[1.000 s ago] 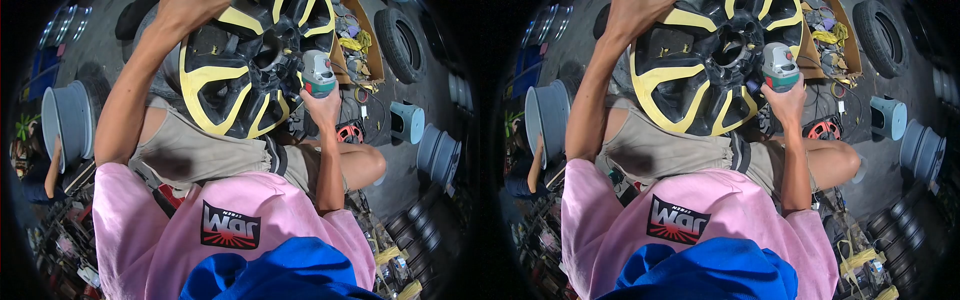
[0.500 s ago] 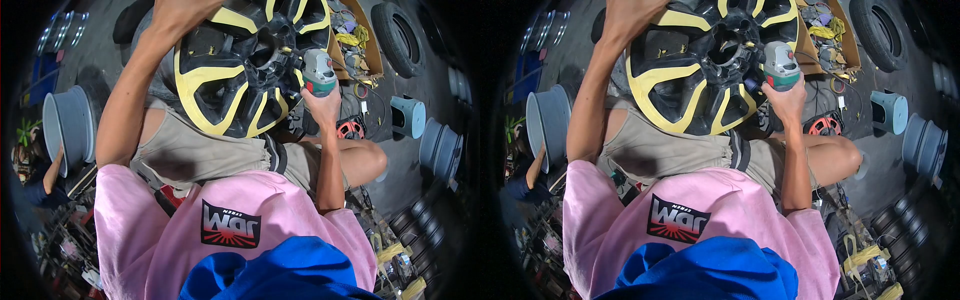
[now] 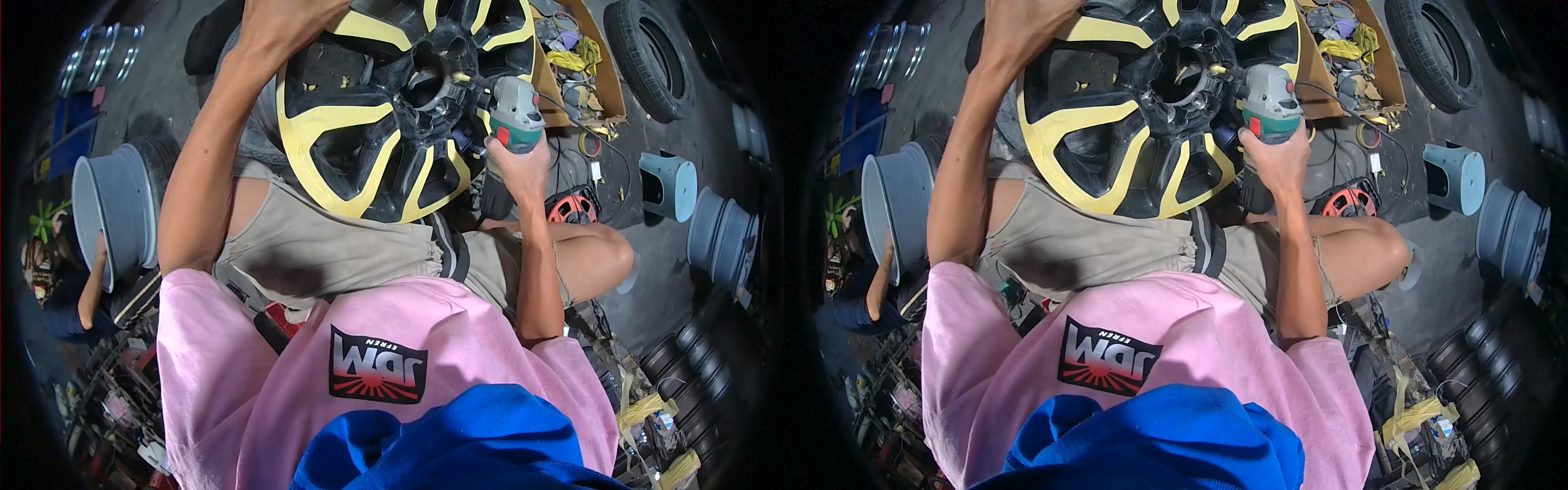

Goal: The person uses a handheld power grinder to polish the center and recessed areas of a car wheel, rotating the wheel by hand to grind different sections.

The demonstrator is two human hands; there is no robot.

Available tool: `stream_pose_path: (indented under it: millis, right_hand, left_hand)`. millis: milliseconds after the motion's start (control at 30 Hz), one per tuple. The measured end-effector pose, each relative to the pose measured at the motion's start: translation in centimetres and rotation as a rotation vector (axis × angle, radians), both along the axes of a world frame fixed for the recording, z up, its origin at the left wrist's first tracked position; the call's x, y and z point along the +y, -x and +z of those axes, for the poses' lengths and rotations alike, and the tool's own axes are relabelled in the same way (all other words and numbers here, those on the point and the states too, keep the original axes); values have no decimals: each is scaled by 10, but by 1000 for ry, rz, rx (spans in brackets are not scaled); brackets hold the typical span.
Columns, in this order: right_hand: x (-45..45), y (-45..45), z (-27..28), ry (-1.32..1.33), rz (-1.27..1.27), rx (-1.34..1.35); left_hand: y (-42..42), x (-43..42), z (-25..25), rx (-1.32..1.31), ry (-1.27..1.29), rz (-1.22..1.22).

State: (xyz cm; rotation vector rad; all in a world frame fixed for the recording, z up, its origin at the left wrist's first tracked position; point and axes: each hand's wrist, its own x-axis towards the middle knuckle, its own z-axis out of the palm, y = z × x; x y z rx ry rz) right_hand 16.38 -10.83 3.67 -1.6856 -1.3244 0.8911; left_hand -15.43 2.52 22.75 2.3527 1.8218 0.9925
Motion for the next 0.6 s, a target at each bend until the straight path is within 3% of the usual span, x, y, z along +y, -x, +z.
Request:
stream_pose_path:
  millis: [433,600]
  right_hand:
    - [-4,31,24,-43,-52,-245]
    - [-8,27,19,-14,-69,-156]
  left_hand:
    - [5,2,1,13,11,1]
    - [10,1,-2,6,-16,-20]
